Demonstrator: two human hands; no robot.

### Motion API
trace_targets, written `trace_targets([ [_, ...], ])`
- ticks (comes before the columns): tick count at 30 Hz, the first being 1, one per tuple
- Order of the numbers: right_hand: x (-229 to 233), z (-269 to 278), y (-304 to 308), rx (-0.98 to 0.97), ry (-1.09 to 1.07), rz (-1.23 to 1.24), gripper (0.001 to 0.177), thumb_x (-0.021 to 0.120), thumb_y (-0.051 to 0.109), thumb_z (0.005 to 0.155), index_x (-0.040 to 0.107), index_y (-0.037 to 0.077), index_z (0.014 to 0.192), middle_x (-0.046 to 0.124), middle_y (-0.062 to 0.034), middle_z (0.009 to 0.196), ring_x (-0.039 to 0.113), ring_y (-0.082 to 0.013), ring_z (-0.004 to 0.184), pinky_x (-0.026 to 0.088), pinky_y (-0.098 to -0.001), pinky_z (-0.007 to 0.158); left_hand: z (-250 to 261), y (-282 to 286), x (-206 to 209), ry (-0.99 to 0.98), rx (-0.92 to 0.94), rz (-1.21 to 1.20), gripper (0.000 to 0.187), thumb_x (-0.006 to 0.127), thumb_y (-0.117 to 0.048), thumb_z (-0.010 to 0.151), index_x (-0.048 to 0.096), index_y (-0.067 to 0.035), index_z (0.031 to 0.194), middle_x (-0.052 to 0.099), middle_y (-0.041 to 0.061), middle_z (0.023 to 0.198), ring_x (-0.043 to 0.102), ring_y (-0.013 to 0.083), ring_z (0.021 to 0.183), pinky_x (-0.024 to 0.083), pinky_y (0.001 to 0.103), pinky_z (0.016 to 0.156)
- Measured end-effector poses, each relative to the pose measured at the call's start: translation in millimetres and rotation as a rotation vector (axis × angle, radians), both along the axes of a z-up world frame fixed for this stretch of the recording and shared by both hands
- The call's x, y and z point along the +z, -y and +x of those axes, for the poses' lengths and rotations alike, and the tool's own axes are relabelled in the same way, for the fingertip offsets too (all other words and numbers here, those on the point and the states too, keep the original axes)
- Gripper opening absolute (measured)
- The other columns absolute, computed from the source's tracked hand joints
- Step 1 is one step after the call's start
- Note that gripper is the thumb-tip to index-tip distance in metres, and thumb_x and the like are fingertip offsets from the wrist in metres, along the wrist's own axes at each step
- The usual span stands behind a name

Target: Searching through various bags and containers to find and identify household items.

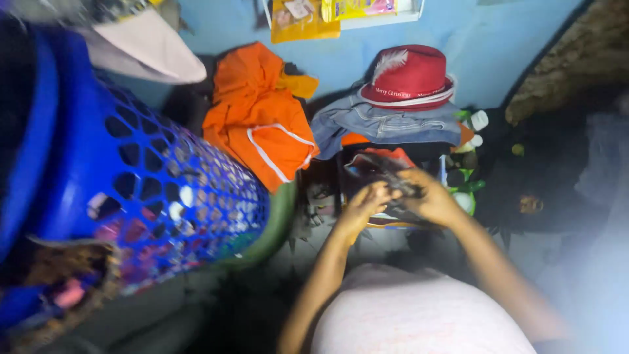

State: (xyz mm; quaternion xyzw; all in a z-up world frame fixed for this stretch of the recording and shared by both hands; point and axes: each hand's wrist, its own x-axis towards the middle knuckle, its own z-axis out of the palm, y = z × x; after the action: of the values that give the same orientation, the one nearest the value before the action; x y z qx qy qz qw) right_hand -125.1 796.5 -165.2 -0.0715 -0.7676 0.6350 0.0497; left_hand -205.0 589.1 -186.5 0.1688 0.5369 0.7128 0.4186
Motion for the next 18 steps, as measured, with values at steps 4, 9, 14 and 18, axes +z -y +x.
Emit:
trace_targets([
  [4, 25.7, -9.9, -34.0, 0.251, 0.108, 0.126, 0.043, 0.074, 0.004, 0.083, 0.063, 0.006, 0.125, 0.070, -0.0031, 0.107, 0.065, -0.0102, 0.101, 0.053, -0.0279, 0.089, 17.6, -44.3, -18.8, 0.441, 0.340, -0.120, 0.067, 0.064, -0.047, 0.097, 0.052, 0.001, 0.142, 0.064, 0.016, 0.132, 0.066, 0.0287, 0.122, 0.051, 0.042, 0.108],
  [9, 8.2, -24.0, -99.4, 0.217, 0.118, -0.129, 0.026, 0.066, 0.016, 0.099, 0.065, 0.006, 0.122, 0.073, -0.0041, 0.106, 0.066, -0.0092, 0.096, 0.052, -0.0269, 0.083, 56.0, -66.3, 5.8, 0.466, 0.629, 0.001, 0.056, 0.069, -0.047, 0.096, 0.063, 0.002, 0.124, 0.074, 0.017, 0.117, 0.072, 0.0254, 0.107, 0.056, 0.035, 0.089],
  [14, 22.7, -38.0, -128.0, 0.151, 0.186, -0.248, 0.023, 0.064, 0.019, 0.102, 0.064, 0.003, 0.118, 0.076, -0.0050, 0.101, 0.061, -0.0090, 0.080, 0.048, -0.0247, 0.075, 87.1, -59.2, 35.7, 0.313, 0.888, -0.081, 0.031, 0.073, -0.035, 0.093, 0.065, -0.009, 0.107, 0.070, 0.006, 0.085, 0.069, 0.0177, 0.074, 0.057, 0.033, 0.067],
  [18, 17.5, -50.5, -143.2, 0.121, 0.118, -0.251, 0.021, 0.062, 0.020, 0.107, 0.064, 0.001, 0.118, 0.074, -0.0062, 0.099, 0.060, -0.0083, 0.076, 0.050, -0.0239, 0.074, 99.9, -37.9, 27.9, 0.157, 1.038, -0.189, 0.030, 0.077, -0.035, 0.093, 0.068, -0.009, 0.103, 0.051, -0.006, 0.074, 0.049, 0.0036, 0.062, 0.053, 0.026, 0.061],
])
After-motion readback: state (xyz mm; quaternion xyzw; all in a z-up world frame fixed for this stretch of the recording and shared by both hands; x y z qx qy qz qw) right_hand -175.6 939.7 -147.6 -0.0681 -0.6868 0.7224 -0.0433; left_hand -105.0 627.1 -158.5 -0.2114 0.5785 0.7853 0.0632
